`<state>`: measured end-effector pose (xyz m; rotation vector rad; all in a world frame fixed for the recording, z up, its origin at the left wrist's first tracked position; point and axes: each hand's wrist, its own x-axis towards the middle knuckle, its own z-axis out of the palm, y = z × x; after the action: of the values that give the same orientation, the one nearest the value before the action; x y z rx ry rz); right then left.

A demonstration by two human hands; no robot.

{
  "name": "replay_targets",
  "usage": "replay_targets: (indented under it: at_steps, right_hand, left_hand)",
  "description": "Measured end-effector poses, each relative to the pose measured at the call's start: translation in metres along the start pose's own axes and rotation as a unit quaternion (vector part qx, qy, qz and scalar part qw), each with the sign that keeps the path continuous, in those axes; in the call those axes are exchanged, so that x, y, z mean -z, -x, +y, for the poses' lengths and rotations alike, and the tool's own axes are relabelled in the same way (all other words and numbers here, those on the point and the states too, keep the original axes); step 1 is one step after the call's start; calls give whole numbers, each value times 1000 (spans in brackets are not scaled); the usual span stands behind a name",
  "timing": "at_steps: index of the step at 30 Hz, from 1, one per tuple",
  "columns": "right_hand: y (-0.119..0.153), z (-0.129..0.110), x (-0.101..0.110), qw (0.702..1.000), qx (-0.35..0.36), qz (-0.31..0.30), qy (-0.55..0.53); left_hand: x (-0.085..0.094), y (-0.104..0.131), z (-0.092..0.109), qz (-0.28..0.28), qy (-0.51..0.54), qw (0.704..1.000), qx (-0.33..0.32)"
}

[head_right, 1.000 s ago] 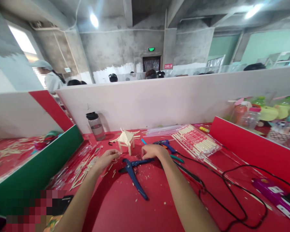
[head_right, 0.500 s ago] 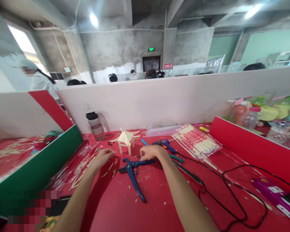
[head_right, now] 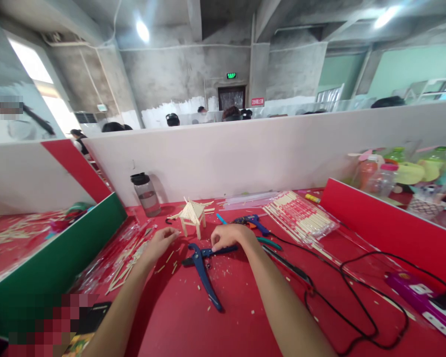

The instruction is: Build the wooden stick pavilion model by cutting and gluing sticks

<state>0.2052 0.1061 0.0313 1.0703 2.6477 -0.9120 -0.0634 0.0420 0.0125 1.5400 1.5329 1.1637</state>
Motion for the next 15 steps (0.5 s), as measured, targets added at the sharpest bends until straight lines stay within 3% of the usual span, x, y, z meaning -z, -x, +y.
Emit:
replay_targets:
  at_steps: [10, 15]
  right_hand:
    - [-1, -3, -2, 999, -11, -14, -35]
    - [13, 7, 5, 996, -49, 62, -50]
  left_hand:
    - [-19, 1, -2, -32, 32, 998, -42]
    - [-22, -1, -6, -39, 42, 997, -44]
